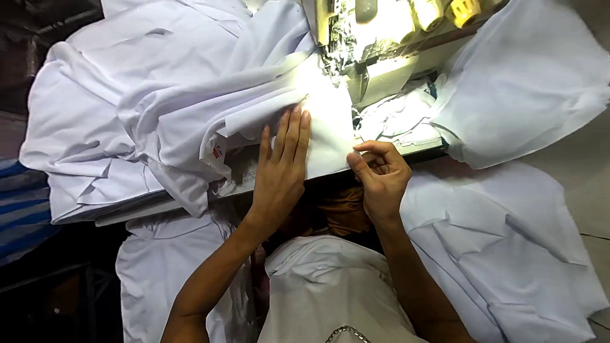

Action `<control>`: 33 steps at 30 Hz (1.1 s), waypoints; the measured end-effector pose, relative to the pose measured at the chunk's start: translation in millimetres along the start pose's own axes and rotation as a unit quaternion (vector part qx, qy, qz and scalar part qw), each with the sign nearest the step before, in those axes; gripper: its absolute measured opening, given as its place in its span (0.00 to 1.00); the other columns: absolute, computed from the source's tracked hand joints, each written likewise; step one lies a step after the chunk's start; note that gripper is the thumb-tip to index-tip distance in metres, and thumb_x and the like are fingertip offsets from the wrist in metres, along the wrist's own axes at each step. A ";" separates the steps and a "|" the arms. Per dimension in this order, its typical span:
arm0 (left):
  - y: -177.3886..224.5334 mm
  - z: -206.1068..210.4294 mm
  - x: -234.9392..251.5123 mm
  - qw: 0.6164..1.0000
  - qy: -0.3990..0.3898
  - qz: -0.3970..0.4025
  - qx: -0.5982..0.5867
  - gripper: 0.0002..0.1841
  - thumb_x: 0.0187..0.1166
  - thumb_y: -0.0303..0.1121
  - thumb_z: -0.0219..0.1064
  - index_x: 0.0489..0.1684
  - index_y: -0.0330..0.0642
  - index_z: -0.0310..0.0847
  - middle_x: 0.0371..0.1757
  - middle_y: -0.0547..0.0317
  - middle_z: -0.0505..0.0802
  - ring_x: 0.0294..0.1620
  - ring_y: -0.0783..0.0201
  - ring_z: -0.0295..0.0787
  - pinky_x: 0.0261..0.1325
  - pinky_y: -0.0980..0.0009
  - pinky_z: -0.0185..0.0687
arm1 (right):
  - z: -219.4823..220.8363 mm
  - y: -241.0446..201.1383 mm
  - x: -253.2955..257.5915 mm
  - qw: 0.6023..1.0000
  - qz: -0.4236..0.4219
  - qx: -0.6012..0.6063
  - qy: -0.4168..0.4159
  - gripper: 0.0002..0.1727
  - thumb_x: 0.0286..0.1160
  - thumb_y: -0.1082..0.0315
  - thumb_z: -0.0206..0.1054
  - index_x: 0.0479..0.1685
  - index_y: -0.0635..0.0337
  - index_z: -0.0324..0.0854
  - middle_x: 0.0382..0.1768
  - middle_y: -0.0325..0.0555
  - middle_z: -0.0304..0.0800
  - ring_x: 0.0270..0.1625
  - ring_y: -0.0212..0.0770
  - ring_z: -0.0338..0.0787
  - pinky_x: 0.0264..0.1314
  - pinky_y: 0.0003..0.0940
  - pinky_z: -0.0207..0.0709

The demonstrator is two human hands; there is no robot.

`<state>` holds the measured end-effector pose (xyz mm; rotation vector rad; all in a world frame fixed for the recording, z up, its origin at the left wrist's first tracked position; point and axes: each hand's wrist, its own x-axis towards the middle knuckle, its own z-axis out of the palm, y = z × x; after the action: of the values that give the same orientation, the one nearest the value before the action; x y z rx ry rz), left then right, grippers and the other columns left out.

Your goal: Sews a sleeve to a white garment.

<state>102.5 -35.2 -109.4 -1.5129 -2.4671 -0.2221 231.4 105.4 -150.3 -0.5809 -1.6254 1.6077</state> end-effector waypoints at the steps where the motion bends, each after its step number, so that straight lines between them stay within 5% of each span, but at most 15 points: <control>1: -0.4 0.8 0.9 1.000 0.002 0.000 0.000 0.44 0.72 0.17 0.60 0.95 0.32 0.45 0.95 0.42 0.55 0.96 0.49 0.48 0.91 0.40 0.45 | -0.4 0.3 1.2 1.000 0.001 0.004 -0.001 0.12 0.71 0.72 0.77 0.51 0.58 0.88 0.27 0.37 0.87 0.24 0.28 0.82 0.25 0.20 0.78; 7: -9.1 3.6 15.3 0.999 0.002 -0.009 -0.042 0.42 0.74 0.17 0.58 0.94 0.32 0.46 0.95 0.41 0.56 0.95 0.47 0.50 0.90 0.38 0.48 | -0.2 1.9 25.5 1.000 -0.015 0.000 -0.028 0.11 0.74 0.70 0.75 0.53 0.57 0.88 0.31 0.34 0.88 0.25 0.24 0.82 0.27 0.18 0.78; 10: -25.0 2.0 32.4 0.997 -0.008 -0.020 -0.068 0.51 0.60 0.14 0.67 0.94 0.34 0.47 0.93 0.40 0.60 0.92 0.44 0.58 0.85 0.40 0.59 | 8.9 -2.6 51.0 0.998 -0.028 -0.020 -0.056 0.12 0.78 0.69 0.73 0.57 0.56 0.85 0.30 0.34 0.86 0.23 0.23 0.80 0.23 0.16 0.75; 13: -44.2 -1.3 45.8 0.993 -0.022 -0.019 -0.113 0.59 0.47 0.18 0.75 0.94 0.33 0.48 0.93 0.37 0.59 0.92 0.39 0.54 0.87 0.39 0.57 | 17.1 -13.8 70.1 0.997 -0.014 -0.025 -0.067 0.11 0.78 0.71 0.72 0.55 0.58 0.85 0.29 0.34 0.88 0.25 0.23 0.83 0.24 0.15 0.76; 19: -93.3 13.3 65.9 0.985 0.021 0.018 -0.168 0.54 0.52 0.24 0.77 0.91 0.33 0.55 0.90 0.29 0.61 0.93 0.35 0.50 0.93 0.44 0.48 | 7.5 -10.7 65.4 0.996 0.007 0.002 -0.090 0.10 0.80 0.71 0.70 0.56 0.57 0.82 0.33 0.39 0.89 0.27 0.28 0.88 0.25 0.18 0.82; 23: -95.4 0.3 64.7 0.993 0.017 -0.055 -0.101 0.45 0.68 0.19 0.69 0.93 0.41 0.54 0.93 0.37 0.58 0.94 0.39 0.49 0.94 0.47 0.48 | -1.8 0.6 60.4 0.995 0.008 0.010 -0.096 0.11 0.82 0.70 0.68 0.59 0.57 0.81 0.38 0.41 0.89 0.31 0.31 0.89 0.29 0.21 0.85; 28: -106.9 -10.1 72.5 0.996 -0.005 -0.084 -0.011 0.44 0.68 0.18 0.65 0.92 0.53 0.59 0.90 0.40 0.66 0.87 0.33 0.62 0.75 0.32 0.65 | -12.6 11.1 57.4 0.996 0.042 -0.004 -0.084 0.10 0.81 0.69 0.69 0.56 0.57 0.84 0.35 0.40 0.90 0.31 0.33 0.89 0.30 0.25 0.85; 30: -109.8 -28.5 72.8 0.995 -0.069 -0.075 -0.015 0.42 0.66 0.17 0.65 0.89 0.50 0.65 0.86 0.41 0.72 0.84 0.33 0.68 0.67 0.29 0.73 | -15.8 13.8 56.7 0.996 0.048 -0.002 -0.078 0.09 0.80 0.70 0.69 0.55 0.58 0.85 0.34 0.41 0.90 0.29 0.33 0.88 0.30 0.26 0.84; 33: -100.4 -63.8 94.8 0.992 -0.097 -0.073 -0.019 0.27 0.75 0.21 0.58 0.78 0.38 0.73 0.69 0.32 0.84 0.65 0.29 0.84 0.53 0.32 0.80 | -15.3 14.8 55.4 0.996 0.050 -0.005 -0.075 0.09 0.79 0.73 0.67 0.54 0.59 0.84 0.34 0.39 0.90 0.29 0.32 0.88 0.31 0.25 0.85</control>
<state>-20.5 -15.6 -22.0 -1.4320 -2.7444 -0.1542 206.9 159.2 -154.9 -0.5662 -1.7395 1.7541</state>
